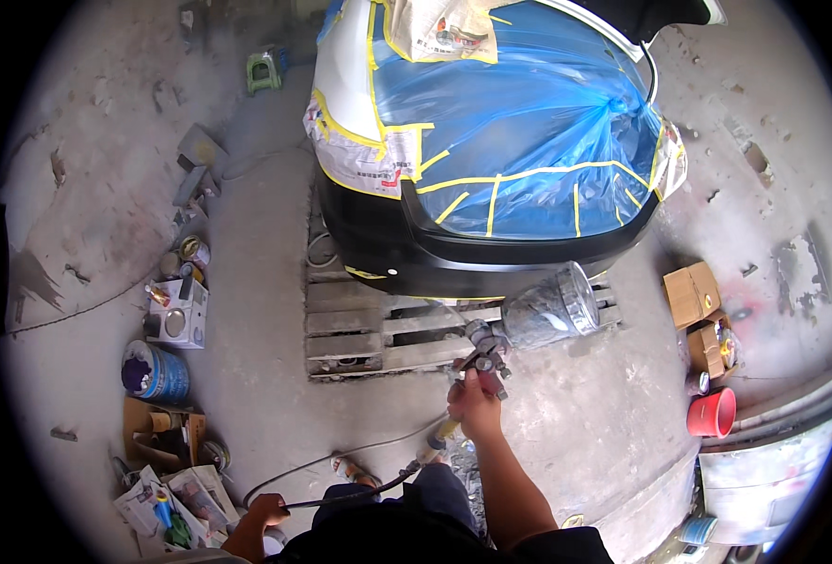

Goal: The person uses a spray gun to apply paint to the rear bumper of a car that is masked with blue plastic and yellow tape. They walk around the vehicle to cover different angles, then move to a shelf area to pour liquid from a white bottle into the spray gun's container before returning to continue spraying the bumper.

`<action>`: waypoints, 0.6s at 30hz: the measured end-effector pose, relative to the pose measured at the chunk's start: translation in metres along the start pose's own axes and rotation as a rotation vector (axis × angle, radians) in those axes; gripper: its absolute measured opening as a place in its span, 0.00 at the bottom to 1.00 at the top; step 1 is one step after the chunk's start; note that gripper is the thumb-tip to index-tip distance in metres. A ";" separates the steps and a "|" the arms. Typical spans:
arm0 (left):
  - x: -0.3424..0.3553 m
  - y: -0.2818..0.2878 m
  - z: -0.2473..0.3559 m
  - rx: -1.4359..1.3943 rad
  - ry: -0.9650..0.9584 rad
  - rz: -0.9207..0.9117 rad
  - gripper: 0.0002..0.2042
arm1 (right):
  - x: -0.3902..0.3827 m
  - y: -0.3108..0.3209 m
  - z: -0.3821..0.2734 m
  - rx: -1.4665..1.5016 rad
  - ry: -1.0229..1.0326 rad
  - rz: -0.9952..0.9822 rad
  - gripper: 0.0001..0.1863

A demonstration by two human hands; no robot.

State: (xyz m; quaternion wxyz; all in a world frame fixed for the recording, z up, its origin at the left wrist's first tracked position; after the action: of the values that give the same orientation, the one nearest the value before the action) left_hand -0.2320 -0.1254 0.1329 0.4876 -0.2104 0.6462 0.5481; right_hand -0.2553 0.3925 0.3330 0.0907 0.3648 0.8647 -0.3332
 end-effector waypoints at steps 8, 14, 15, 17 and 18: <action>-0.029 0.004 -0.018 -0.028 0.042 0.044 0.15 | -0.028 0.044 0.019 -0.095 0.240 0.499 0.16; -0.046 0.004 0.008 -0.027 0.165 0.049 0.15 | -0.026 0.068 0.059 -0.042 0.329 0.399 0.11; -0.052 0.008 0.013 -0.021 0.180 0.062 0.15 | -0.022 0.074 0.068 -0.107 0.153 0.416 0.11; -0.070 0.005 0.012 -0.030 0.245 0.066 0.15 | -0.031 0.029 0.086 -0.267 0.142 0.255 0.14; -0.069 0.009 0.015 -0.035 0.248 0.073 0.15 | -0.023 0.034 0.101 -0.341 0.107 0.215 0.14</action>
State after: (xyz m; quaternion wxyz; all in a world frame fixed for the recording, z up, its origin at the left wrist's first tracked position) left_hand -0.2031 -0.1269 0.1982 0.3797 -0.2613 0.6992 0.5465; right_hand -0.2239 0.3314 0.2481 0.1401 0.4517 0.8681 -0.1506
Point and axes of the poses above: each hand's wrist, its own x-axis towards the middle knuckle, its own y-axis out of the back of the hand, z = x × y, the point moved 1 cm from there along x, towards the middle knuckle, and after that the axes turned 12 degrees about x, right-handed, at the moved point
